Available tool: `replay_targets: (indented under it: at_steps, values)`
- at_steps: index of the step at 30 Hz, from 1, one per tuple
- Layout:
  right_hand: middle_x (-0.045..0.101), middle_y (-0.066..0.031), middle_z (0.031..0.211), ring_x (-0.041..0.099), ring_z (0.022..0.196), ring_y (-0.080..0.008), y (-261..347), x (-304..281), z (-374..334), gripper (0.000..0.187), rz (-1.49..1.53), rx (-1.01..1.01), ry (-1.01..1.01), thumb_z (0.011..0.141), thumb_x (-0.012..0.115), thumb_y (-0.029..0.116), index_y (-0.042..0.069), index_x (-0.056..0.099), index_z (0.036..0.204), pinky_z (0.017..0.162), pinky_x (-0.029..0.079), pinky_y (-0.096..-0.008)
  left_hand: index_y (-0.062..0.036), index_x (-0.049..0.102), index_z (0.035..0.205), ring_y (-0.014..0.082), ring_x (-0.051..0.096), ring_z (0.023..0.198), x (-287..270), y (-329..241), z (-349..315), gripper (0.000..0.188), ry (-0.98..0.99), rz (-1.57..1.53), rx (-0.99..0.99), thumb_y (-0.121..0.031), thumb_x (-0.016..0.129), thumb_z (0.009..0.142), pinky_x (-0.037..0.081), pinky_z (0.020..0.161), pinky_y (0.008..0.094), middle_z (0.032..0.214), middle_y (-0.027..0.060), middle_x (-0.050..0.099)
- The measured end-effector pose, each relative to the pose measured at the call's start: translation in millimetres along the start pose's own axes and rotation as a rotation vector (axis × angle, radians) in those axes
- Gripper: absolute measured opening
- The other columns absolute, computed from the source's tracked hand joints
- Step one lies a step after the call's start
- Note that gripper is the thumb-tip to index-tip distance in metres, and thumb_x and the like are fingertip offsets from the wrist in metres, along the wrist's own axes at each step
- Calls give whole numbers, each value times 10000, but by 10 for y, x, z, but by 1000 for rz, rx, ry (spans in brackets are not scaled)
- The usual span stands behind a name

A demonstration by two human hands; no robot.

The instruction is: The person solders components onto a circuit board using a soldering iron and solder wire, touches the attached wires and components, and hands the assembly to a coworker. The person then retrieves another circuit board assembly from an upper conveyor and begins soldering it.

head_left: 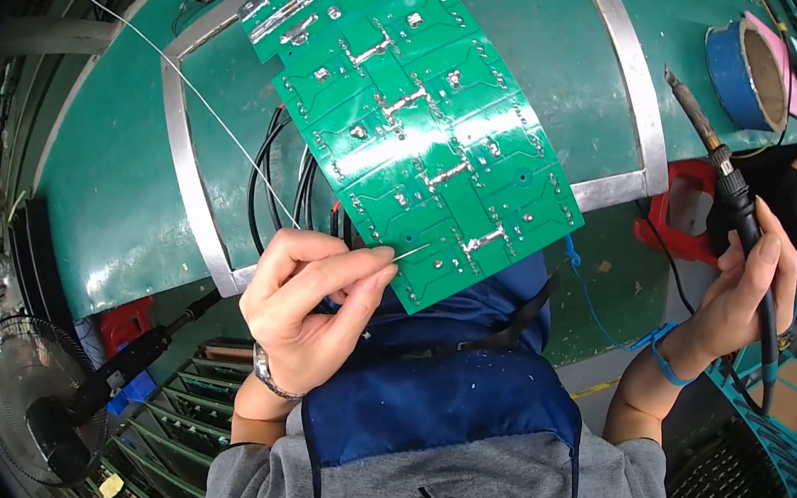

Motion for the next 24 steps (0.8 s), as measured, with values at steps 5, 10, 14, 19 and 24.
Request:
replay_targets:
  at_steps: [5,10,14,19,24]
  values:
    - [644,-94,748,455,529,-37,-30,94,47,301,3,24,-22,957,545,158,-96,666,1065,500,339,-150,-35,745,953,62,568,619,-16,3,64,224,23,-27,-37,44,781,746,473,513,194,883,46,573]
    - [641,-93,734,458,529,-36,-56,206,100,297,21,7,12,954,548,153,-97,666,1063,494,327,-149,-35,745,955,63,575,629,-28,33,137,231,37,-34,-60,49,780,744,473,510,194,889,45,572]
    - [648,-102,744,462,527,-35,-65,281,138,293,19,-14,19,955,548,148,-99,665,1061,495,333,-147,-33,744,959,63,572,631,-50,52,183,239,41,-12,-47,52,783,738,471,513,195,892,43,568]
    - [658,-112,768,466,529,-34,-79,332,161,289,21,-15,55,958,542,140,-102,664,1059,496,337,-140,-32,744,959,63,568,631,-46,90,213,240,39,-25,-56,50,785,737,467,510,195,892,43,568]
    - [660,-114,782,469,532,-32,-92,359,171,290,25,-5,58,962,540,141,-104,663,1056,499,338,-134,-34,746,955,64,566,627,-47,108,246,240,44,-22,-61,49,786,733,462,503,197,889,41,569]
Point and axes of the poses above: each hand's wrist, its own z-axis towards the middle knuckle, its own x-axis out of the palm, y = z × x, the point moved 3 cm from there along z, towards the middle knuckle
